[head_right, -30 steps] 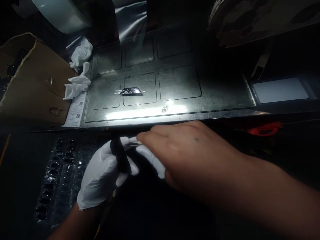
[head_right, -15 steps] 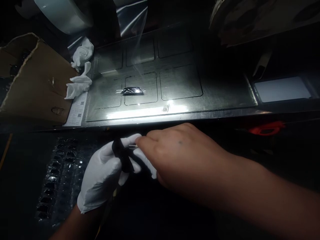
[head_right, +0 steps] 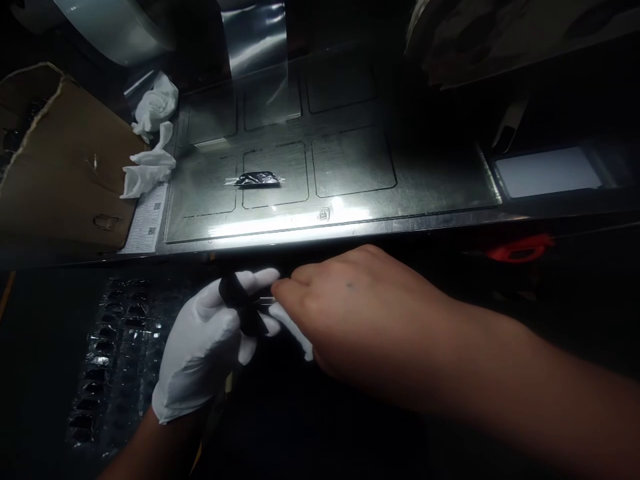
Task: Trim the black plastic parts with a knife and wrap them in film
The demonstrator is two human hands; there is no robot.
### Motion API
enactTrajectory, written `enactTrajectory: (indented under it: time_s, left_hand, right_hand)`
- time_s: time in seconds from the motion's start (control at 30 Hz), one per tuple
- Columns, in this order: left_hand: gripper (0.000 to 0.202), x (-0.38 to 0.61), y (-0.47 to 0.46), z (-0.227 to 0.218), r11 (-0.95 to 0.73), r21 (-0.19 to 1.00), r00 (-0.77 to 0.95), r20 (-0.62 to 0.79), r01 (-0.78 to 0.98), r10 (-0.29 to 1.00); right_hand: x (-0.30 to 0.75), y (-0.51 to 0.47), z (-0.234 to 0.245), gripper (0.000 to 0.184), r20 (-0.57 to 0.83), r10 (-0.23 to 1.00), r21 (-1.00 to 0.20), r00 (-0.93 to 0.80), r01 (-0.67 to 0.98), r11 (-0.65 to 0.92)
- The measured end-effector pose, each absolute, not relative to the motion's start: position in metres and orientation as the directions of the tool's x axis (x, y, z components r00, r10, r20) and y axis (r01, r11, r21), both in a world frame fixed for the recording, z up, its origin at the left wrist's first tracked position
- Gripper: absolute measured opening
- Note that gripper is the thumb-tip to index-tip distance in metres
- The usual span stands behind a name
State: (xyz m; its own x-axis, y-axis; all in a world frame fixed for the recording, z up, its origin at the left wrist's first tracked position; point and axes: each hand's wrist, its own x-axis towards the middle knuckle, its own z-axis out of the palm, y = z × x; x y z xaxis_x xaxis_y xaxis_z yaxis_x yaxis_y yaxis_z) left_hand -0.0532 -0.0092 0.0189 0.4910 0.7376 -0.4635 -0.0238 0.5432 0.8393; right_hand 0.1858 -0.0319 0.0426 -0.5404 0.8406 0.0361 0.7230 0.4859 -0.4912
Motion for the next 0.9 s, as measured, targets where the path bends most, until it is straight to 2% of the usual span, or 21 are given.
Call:
enactTrajectory:
  time_s: [0.17,0.4,0.57,0.77,0.9]
  left_hand:
    - [0.028,-0.053,-0.011,0.015,0.543,0.831,0.453,-0.442,-0.117,0.774]
    - [0.034,-0.054,-0.009,0.017,0.598,0.791,0.404,-0.509,-0.129,0.760]
    - [0.043,-0.049,-0.005,0.022,0.654,0.739,0.354,-0.575,-0.161,0.738]
    - [0.040,-0.053,-0.007,0.015,0.627,0.749,0.350,-0.540,-0.214,0.765]
    - [0.037,-0.056,-0.010,0.007,0.612,0.748,0.366,-0.510,-0.257,0.778]
  right_hand:
    - [0.186,-0.033,0.043,0.054,-0.024,0.831,-0.500,-0.556,0.727,0.472]
    - [0.183,-0.031,0.042,0.036,-0.006,0.842,-0.460,-0.540,0.749,0.477]
    - [0.182,-0.031,0.040,0.032,0.008,0.839,-0.461,-0.544,0.743,0.486]
    - [0.183,-0.032,0.040,0.037,-0.049,0.834,-0.433,-0.550,0.764,0.478]
    - [0.184,-0.033,0.041,0.033,-0.044,0.832,-0.434,-0.553,0.761,0.482]
